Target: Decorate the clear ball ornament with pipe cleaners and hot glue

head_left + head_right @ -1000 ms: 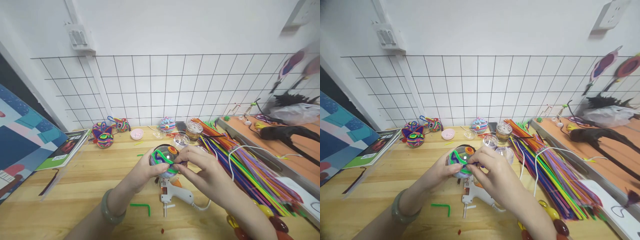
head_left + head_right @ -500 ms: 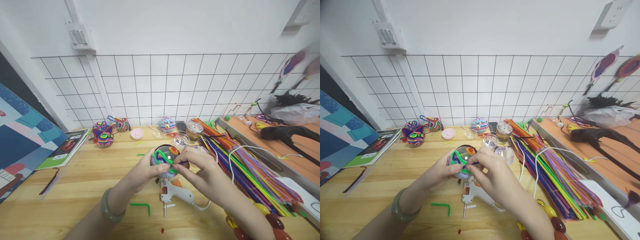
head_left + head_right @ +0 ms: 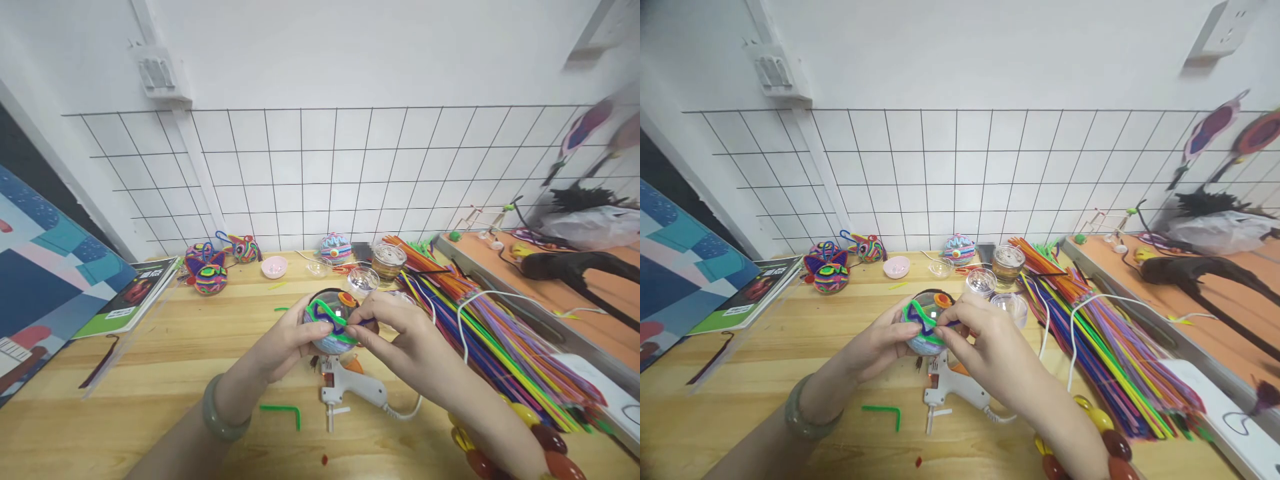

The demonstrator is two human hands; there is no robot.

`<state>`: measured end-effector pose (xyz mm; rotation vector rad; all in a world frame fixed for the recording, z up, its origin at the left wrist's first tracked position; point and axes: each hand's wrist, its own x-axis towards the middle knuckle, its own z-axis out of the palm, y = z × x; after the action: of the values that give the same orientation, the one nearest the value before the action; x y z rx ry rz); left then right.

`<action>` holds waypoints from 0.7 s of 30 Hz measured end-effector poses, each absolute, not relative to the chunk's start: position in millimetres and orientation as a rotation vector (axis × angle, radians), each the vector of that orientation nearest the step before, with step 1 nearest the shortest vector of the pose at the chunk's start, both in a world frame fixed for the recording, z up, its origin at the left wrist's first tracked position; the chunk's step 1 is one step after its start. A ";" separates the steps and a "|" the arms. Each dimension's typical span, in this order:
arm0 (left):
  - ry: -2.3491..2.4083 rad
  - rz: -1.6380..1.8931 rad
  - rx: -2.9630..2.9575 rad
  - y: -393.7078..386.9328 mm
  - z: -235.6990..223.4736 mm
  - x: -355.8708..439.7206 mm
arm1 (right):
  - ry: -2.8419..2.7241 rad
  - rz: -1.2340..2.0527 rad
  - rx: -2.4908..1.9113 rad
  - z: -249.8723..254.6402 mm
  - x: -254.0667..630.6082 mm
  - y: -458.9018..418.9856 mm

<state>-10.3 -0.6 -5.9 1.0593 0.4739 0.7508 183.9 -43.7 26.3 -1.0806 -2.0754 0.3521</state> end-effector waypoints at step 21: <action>0.579 0.705 1.083 2.0 -11.5 -9.9 | -2.232 0.266 -0.970 28.0 184.2 -43.9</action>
<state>-9.9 2.0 -11.5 1.0829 0.5785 0.7053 184.2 -43.9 28.0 -0.9699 -2.2319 0.2662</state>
